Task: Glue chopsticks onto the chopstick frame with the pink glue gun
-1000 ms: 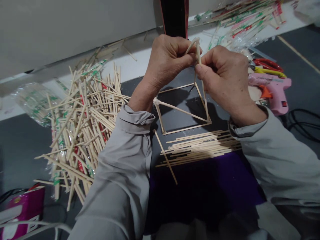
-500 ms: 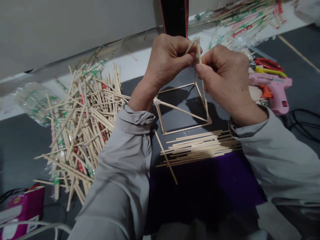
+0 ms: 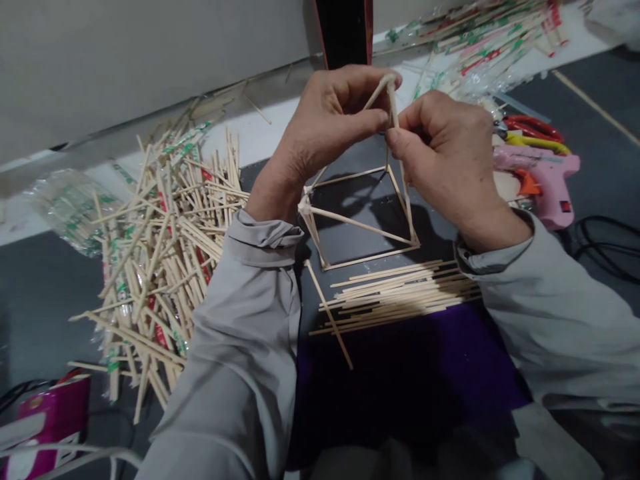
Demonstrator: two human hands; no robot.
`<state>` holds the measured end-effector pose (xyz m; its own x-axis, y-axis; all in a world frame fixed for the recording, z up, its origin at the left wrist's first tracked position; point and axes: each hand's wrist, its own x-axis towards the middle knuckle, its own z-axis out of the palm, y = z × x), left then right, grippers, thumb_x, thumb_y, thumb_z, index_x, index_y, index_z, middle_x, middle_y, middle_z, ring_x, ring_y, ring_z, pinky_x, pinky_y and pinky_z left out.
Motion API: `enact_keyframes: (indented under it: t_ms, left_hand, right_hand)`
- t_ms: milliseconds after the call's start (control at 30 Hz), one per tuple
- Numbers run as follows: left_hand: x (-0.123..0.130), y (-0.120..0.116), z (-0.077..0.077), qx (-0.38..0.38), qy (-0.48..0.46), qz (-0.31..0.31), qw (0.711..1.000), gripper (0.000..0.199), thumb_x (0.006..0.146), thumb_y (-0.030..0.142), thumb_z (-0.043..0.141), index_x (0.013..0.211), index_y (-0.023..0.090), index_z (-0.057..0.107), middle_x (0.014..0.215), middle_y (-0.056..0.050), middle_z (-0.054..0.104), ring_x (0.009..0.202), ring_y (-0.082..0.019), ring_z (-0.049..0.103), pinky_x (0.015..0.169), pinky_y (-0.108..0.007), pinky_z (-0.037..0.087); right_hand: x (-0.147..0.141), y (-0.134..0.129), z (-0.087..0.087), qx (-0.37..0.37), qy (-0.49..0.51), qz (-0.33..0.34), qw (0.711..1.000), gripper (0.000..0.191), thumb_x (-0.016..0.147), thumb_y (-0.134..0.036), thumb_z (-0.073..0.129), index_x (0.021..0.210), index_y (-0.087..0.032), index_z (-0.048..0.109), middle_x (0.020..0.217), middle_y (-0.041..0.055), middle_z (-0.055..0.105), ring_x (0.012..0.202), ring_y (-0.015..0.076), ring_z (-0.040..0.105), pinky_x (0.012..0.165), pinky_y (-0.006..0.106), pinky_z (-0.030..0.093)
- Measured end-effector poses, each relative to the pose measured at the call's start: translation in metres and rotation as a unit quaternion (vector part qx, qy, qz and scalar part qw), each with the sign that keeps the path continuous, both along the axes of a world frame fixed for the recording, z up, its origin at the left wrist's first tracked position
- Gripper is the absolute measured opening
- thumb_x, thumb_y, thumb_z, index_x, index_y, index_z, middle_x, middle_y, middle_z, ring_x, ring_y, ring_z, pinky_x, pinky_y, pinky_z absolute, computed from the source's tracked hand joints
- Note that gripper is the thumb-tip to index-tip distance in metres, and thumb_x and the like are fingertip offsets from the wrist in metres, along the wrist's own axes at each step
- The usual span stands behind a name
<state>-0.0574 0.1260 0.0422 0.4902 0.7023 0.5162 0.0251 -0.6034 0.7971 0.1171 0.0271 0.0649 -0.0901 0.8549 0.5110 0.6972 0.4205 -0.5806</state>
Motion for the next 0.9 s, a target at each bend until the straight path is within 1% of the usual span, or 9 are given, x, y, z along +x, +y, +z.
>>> enact_keyframes:
  t_ms: [67, 133, 200, 267, 433, 600, 700, 800, 900]
  left_hand:
    - [0.000, -0.002, 0.002, -0.007, -0.012, -0.023, 1.000, 0.046, 0.066, 0.034, 0.080, 0.110, 0.020, 0.076, 0.099, -0.003, 0.074, 0.093, -0.021, 0.063, 0.084, -0.042, 0.048]
    - [0.001, -0.008, 0.007, -0.012, 0.001, -0.036, 0.999, 0.034, 0.065, 0.030, 0.080, 0.099, 0.024, 0.079, 0.091, -0.001, 0.075, 0.090, -0.023, 0.064, 0.082, -0.040, 0.050]
    - [0.002, -0.014, 0.012, -0.019, 0.011, -0.031, 0.999, 0.020, 0.067, 0.027, 0.078, 0.087, 0.026, 0.079, 0.082, 0.000, 0.073, 0.086, -0.024, 0.064, 0.079, -0.040, 0.051]
    - [0.002, -0.018, 0.015, -0.022, 0.006, -0.021, 1.000, 0.013, 0.069, 0.027, 0.076, 0.082, 0.025, 0.078, 0.078, -0.001, 0.071, 0.083, -0.023, 0.064, 0.078, -0.040, 0.051]
    - [0.000, -0.011, 0.009, -0.028, -0.020, -0.014, 0.999, 0.026, 0.065, 0.032, 0.082, 0.089, 0.023, 0.078, 0.088, -0.003, 0.074, 0.087, -0.023, 0.062, 0.081, -0.042, 0.050]
    - [0.000, -0.009, 0.010, -0.001, -0.027, -0.012, 1.000, 0.016, 0.067, 0.030, 0.080, 0.081, 0.024, 0.079, 0.078, -0.001, 0.073, 0.073, -0.019, 0.060, 0.071, -0.038, 0.048]
    - [0.000, -0.019, 0.016, -0.002, -0.029, 0.001, 1.000, 0.012, 0.069, 0.019, 0.074, 0.080, 0.022, 0.079, 0.075, -0.001, 0.071, 0.067, -0.016, 0.057, 0.066, -0.033, 0.047]
    - [-0.001, -0.027, 0.022, -0.022, -0.033, 0.003, 0.999, 0.026, 0.067, 0.004, 0.065, 0.082, 0.019, 0.080, 0.077, -0.002, 0.073, 0.066, -0.016, 0.057, 0.066, -0.031, 0.048]
    - [-0.001, -0.028, 0.024, -0.022, -0.043, -0.021, 0.999, 0.030, 0.065, 0.001, 0.062, 0.081, 0.018, 0.080, 0.077, -0.002, 0.074, 0.066, -0.017, 0.059, 0.065, -0.031, 0.048]
  right_hand:
    - [0.000, 0.000, -0.001, 0.011, 0.010, 0.001, 1.000, 0.013, 0.085, -0.019, 0.063, 0.075, -0.024, 0.056, 0.080, 0.0018, 0.071, 0.075, 0.0181, 0.064, 0.073, 0.032, 0.044]
    - [0.000, 0.000, -0.002, 0.018, 0.021, 0.008, 1.000, 0.012, 0.085, -0.019, 0.063, 0.075, -0.023, 0.058, 0.079, 0.0011, 0.071, 0.074, 0.0172, 0.064, 0.074, 0.031, 0.044]
    - [0.000, 0.000, -0.003, 0.017, 0.024, 0.014, 0.999, 0.012, 0.086, -0.020, 0.064, 0.075, -0.022, 0.059, 0.078, 0.0004, 0.071, 0.073, 0.0163, 0.063, 0.075, 0.031, 0.044]
    - [0.000, -0.001, -0.002, 0.013, 0.023, 0.017, 1.000, 0.012, 0.086, -0.021, 0.065, 0.074, -0.021, 0.061, 0.077, 0.0000, 0.071, 0.072, 0.0157, 0.062, 0.075, 0.030, 0.044]
    - [0.000, -0.002, 0.003, 0.015, 0.019, 0.014, 1.000, 0.011, 0.083, -0.019, 0.067, 0.073, -0.020, 0.063, 0.075, -0.0006, 0.071, 0.071, 0.0156, 0.061, 0.073, 0.030, 0.043]
    - [-0.001, -0.003, 0.006, 0.005, 0.030, 0.018, 0.999, 0.011, 0.081, -0.015, 0.066, 0.072, -0.020, 0.064, 0.074, -0.0011, 0.070, 0.070, 0.0152, 0.061, 0.073, 0.030, 0.043]
    - [0.000, -0.002, 0.006, 0.003, 0.015, 0.016, 1.000, 0.008, 0.082, -0.018, 0.066, 0.074, -0.020, 0.067, 0.075, -0.0004, 0.071, 0.073, 0.0155, 0.063, 0.073, 0.030, 0.043]
    - [0.003, -0.003, 0.008, -0.006, 0.016, 0.024, 1.000, 0.008, 0.083, -0.021, 0.066, 0.076, -0.020, 0.069, 0.076, 0.0002, 0.071, 0.072, 0.0162, 0.064, 0.071, 0.031, 0.045]
    - [0.011, -0.008, 0.013, -0.020, 0.032, 0.034, 0.999, 0.010, 0.086, -0.024, 0.063, 0.077, -0.022, 0.069, 0.075, 0.0003, 0.070, 0.070, 0.0175, 0.065, 0.066, 0.032, 0.046]
